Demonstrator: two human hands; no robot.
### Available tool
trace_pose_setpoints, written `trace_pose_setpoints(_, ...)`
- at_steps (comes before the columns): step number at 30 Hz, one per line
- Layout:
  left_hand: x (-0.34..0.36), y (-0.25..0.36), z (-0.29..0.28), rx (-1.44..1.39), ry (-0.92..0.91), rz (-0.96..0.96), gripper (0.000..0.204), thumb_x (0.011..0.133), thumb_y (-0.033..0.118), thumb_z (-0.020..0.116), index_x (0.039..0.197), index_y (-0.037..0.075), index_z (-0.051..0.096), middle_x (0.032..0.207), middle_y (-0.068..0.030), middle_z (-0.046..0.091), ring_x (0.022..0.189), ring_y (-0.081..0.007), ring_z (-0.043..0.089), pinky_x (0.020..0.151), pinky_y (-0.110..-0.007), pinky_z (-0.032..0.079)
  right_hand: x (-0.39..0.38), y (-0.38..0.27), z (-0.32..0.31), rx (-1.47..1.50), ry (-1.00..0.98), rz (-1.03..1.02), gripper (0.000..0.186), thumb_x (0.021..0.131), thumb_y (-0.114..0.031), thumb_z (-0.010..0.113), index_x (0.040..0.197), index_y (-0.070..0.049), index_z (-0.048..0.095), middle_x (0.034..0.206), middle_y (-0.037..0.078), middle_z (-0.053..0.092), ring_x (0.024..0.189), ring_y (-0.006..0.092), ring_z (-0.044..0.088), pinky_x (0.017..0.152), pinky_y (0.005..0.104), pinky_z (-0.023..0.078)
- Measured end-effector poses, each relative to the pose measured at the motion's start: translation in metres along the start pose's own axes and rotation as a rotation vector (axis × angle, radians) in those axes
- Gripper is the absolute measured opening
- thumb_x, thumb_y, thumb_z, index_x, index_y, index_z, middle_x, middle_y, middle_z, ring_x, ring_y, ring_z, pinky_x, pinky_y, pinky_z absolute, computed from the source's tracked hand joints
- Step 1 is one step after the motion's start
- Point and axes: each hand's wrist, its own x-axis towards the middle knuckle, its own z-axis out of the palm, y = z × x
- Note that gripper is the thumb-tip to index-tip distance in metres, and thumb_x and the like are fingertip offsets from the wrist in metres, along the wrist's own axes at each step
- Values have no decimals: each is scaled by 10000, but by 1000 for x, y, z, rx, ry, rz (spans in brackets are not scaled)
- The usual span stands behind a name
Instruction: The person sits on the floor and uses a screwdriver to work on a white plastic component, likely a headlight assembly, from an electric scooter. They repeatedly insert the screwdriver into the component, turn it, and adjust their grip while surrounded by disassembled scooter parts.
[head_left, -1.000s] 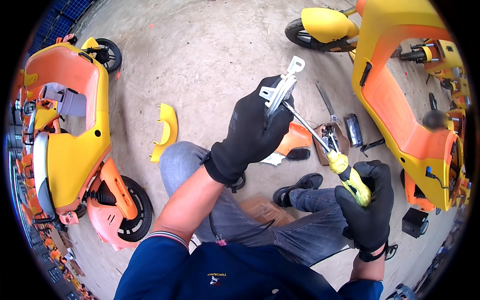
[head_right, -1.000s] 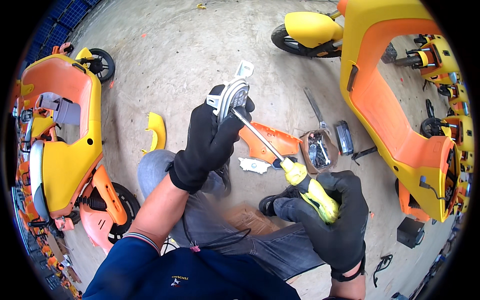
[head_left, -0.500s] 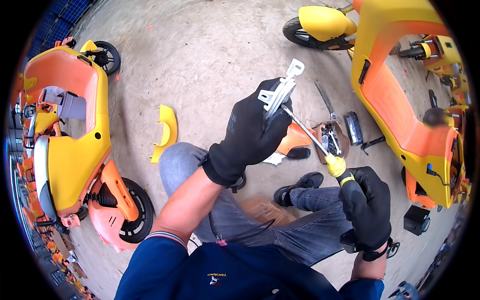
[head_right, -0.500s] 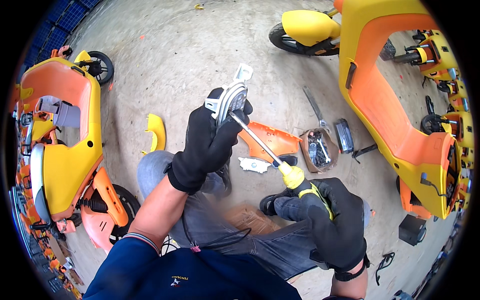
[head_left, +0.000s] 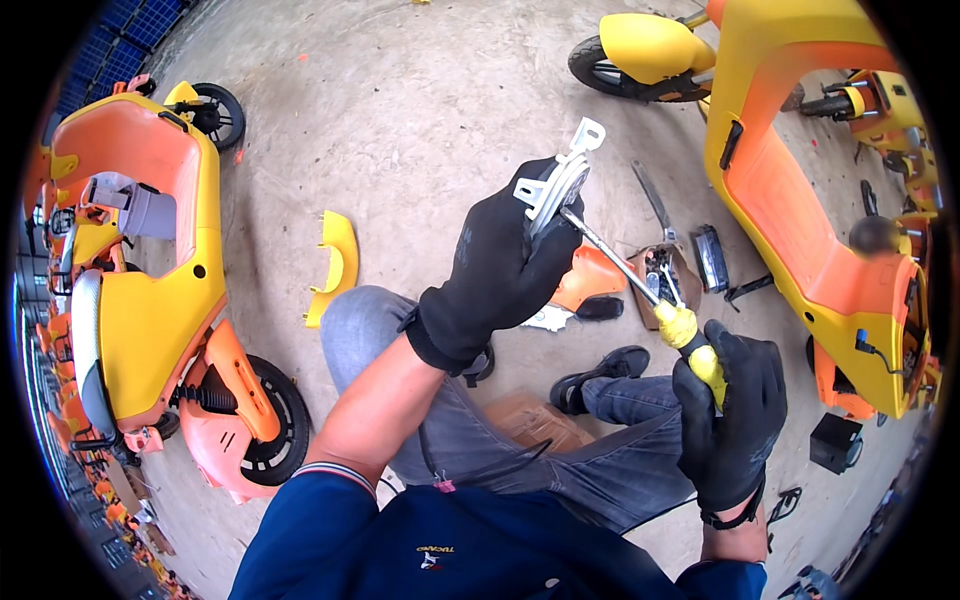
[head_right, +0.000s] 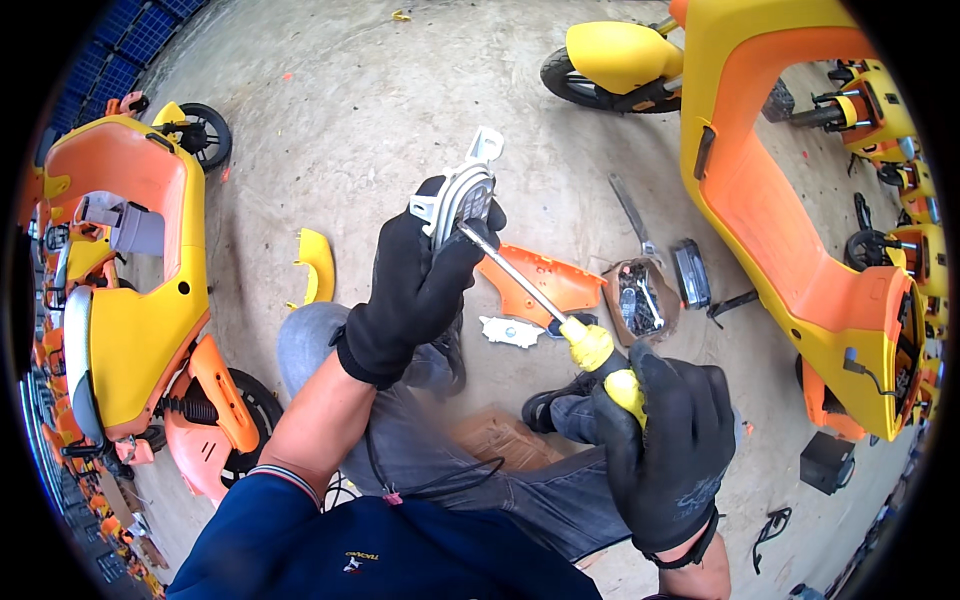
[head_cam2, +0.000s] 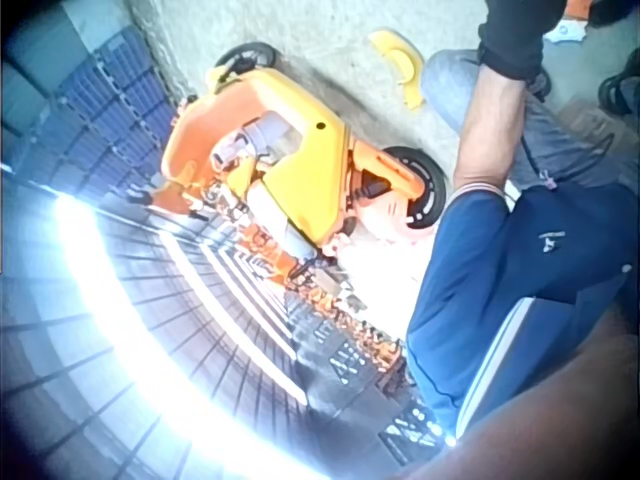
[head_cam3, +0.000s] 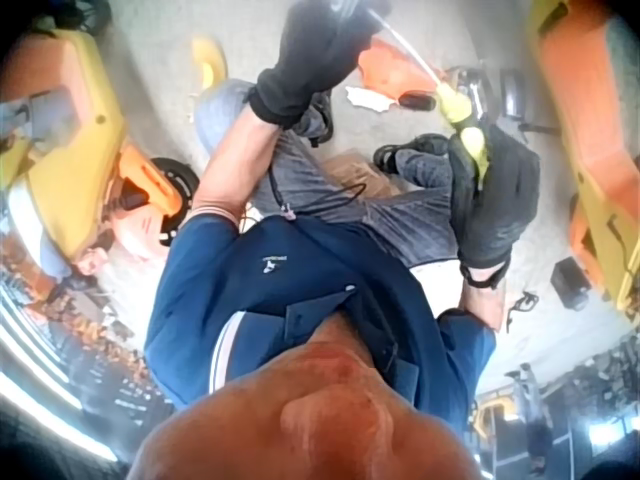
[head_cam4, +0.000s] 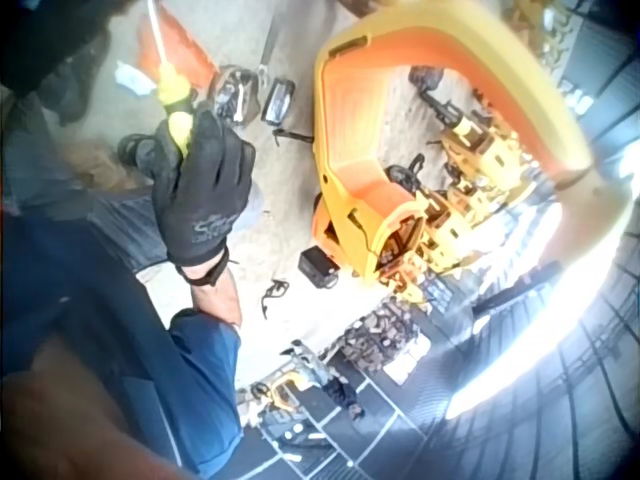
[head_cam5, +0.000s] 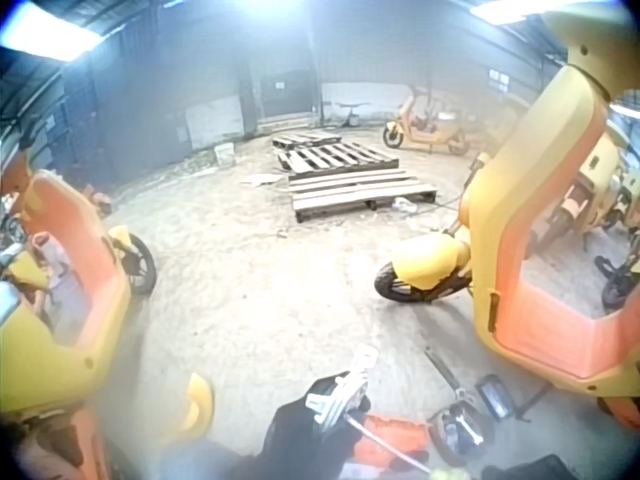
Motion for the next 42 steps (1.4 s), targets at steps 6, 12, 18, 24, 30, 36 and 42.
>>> trace_pose_setpoints(6, -1, 2, 3, 2, 3, 6, 284, 934, 204, 577, 1105, -20, 610, 854, -53, 647, 669, -91, 575, 604, -254, 470, 7, 1, -15, 683, -339, 618, 240, 826, -58, 651, 1060, -14, 620, 863, 54, 613, 748, 116, 595, 714, 286, 497)
trace_pose_setpoints(12, 1, -4, 6, 22, 54, 77, 208, 931, 130, 596, 1070, -22, 622, 832, -46, 646, 706, -112, 593, 654, -268, 484, 2, -2, 0, 543, -66, 307, 351, 781, -47, 729, 1101, 4, 596, 940, 108, 596, 819, 181, 619, 742, 294, 495)
trace_pose_setpoints(18, 3, 1, 10, 75, 119, 11, 158, 912, 55, 646, 1051, -19, 640, 836, -59, 663, 756, -133, 620, 711, -288, 501, -3, -5, 3, -99, 19, -9, 436, 799, -131, 801, 1152, 8, 587, 933, 171, 593, 796, 302, 638, 659, 359, 496)
trace_pose_setpoints(24, 1, 3, 10, 129, 134, 5, 161, 926, 75, 661, 1057, -16, 642, 826, -63, 663, 752, -129, 625, 708, -289, 502, -3, 0, 5, 230, -72, 75, 367, 831, -73, 746, 1160, 13, 609, 914, 134, 642, 744, 219, 635, 630, 307, 482)
trace_pose_setpoints(30, 1, 0, 10, 113, 101, 29, 168, 930, 92, 666, 1058, -15, 644, 820, -50, 656, 754, -124, 620, 701, -285, 496, 4, 7, -2, 817, -297, 550, 355, 847, -107, 758, 1140, 10, 596, 927, 66, 688, 713, 112, 622, 659, 271, 505)
trace_pose_setpoints(36, 6, -4, 10, 93, 118, 30, 172, 920, 83, 672, 1064, -9, 650, 828, -46, 653, 758, -119, 608, 715, -281, 495, -2, -5, 2, 300, -79, 196, 375, 811, -39, 718, 1164, 13, 601, 972, 141, 618, 896, 234, 643, 786, 324, 501)
trace_pose_setpoints(42, 2, -3, 8, 156, 100, 6, 330, 906, 90, 694, 1204, -27, 611, 938, -127, 699, 815, -178, 673, 750, -308, 526, -4, -9, 4, -119, -9, -7, 362, 863, -58, 691, 1204, 23, 601, 963, 193, 619, 838, 338, 631, 742, 376, 501)
